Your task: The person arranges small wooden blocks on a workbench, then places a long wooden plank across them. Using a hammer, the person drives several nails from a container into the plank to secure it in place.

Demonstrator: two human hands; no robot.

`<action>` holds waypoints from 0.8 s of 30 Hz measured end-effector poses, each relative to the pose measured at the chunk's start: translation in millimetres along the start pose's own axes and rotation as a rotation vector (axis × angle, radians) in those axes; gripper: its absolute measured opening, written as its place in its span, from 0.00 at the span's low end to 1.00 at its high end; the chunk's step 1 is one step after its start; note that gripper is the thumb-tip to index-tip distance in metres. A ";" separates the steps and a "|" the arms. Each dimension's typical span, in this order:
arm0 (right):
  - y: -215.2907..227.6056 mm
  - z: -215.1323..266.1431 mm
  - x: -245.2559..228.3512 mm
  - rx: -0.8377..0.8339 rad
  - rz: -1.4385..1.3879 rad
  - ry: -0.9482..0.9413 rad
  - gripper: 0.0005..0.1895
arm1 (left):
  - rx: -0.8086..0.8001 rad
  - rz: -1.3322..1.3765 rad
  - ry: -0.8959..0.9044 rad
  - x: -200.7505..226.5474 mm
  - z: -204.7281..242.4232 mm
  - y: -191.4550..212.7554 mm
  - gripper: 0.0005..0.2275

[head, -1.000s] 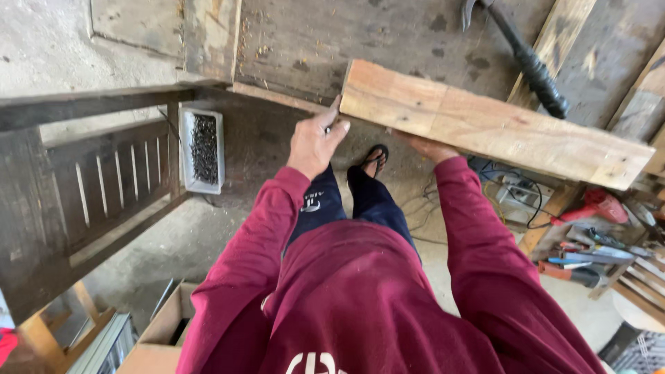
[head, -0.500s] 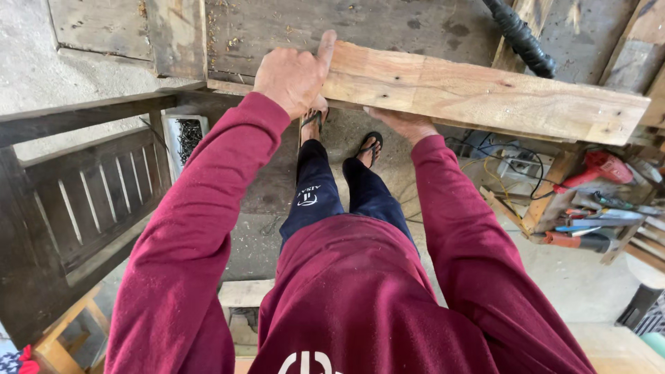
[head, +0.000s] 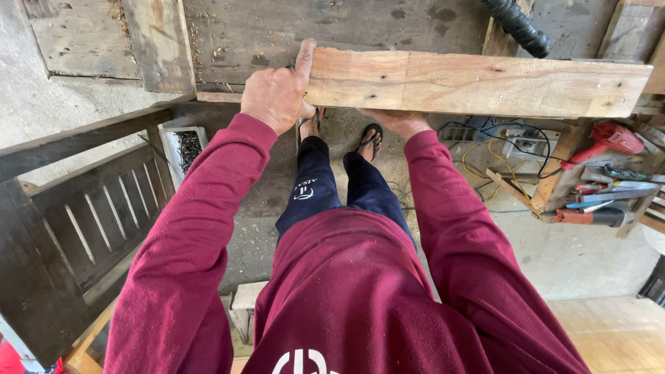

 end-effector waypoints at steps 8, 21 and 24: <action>4.5 0.1 -37.7 -0.047 1.048 0.441 0.16 | 0.557 0.800 0.145 -18.2 38.2 -28.9 0.27; -2.7 14.2 -75.0 0.112 0.376 -0.042 0.15 | 0.520 1.187 0.307 0.9 43.0 -61.0 0.17; 15.6 13.1 -99.3 0.196 0.244 -0.065 0.21 | 0.383 1.367 0.295 -5.9 43.8 -51.7 0.18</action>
Point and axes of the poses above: each hand's wrist, its own z-axis away from the middle knuckle, its own y-axis out of the back of the hand, x = y × z, the point moved 4 cm from there along -z, towards the middle knuckle, and after that the axes turned 5 degrees about y, right-handed, at the moved point
